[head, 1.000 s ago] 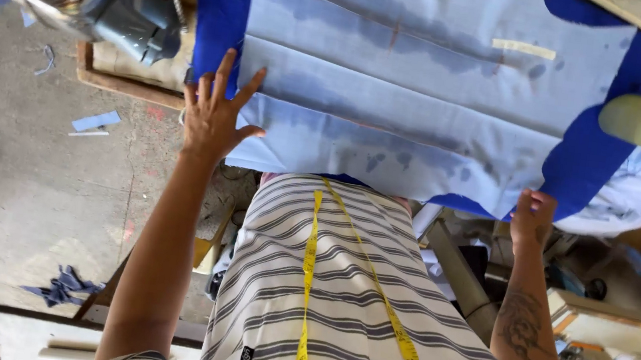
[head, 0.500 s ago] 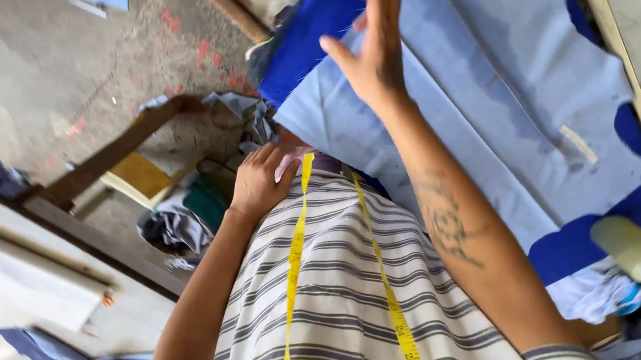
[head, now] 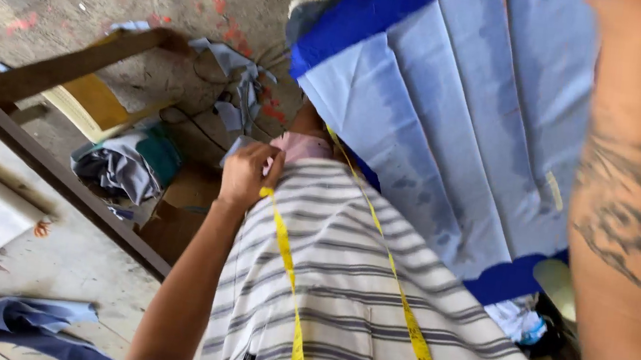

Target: The person irons a piece of light blue fabric on a blue-covered table. They spray the fabric with water from a spray bottle and continue ironing different sections. The person folds the fabric and irons it again.

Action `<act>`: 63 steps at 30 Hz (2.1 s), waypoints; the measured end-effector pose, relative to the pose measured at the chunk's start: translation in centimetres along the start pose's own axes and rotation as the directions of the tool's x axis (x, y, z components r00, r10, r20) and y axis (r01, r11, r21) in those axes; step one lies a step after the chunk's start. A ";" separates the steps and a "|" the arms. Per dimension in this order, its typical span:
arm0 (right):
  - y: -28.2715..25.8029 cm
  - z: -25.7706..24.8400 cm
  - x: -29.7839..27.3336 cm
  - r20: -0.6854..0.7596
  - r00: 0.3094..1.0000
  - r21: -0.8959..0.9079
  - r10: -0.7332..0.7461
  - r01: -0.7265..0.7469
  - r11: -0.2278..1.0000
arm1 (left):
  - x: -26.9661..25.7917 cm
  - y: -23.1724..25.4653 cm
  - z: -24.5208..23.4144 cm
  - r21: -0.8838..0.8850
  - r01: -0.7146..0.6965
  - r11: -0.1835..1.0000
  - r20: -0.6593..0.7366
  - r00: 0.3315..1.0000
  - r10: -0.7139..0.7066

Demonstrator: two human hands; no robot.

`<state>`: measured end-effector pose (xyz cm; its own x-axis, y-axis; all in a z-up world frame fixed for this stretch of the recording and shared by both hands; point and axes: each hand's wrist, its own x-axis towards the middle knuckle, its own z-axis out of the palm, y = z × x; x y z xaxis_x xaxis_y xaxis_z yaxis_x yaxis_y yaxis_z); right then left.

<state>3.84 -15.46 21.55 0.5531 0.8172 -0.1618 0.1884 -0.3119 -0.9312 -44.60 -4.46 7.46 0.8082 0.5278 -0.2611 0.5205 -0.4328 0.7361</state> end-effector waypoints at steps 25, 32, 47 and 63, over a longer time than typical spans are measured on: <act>5.8 -1.9 -52.7 -0.395 0.564 -0.267 0.725 -0.826 0.496 | 5.1 20.2 30.1 0.053 -0.895 0.444 0.461 0.416 0.784; 10.9 -0.1 -53.8 -0.333 0.747 -0.356 0.575 -0.664 0.657 | 5.9 20.0 30.2 0.136 -0.905 0.403 0.670 0.383 0.635; 13.3 1.3 -53.1 -0.312 0.802 -0.350 0.509 -0.595 0.724 | 6.0 19.4 29.6 0.125 -0.918 0.377 0.677 0.357 0.644; 14.1 0.3 -53.4 -0.299 0.742 -0.338 0.600 -0.670 0.661 | 6.6 18.1 28.0 0.127 -0.940 0.316 0.453 0.338 0.825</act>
<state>-23.27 -63.34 16.97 0.7660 0.2748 -0.5811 0.0281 -0.9175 -0.3968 -22.13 -29.25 1.53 0.8275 -0.5096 0.2356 -0.5605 -0.7257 0.3991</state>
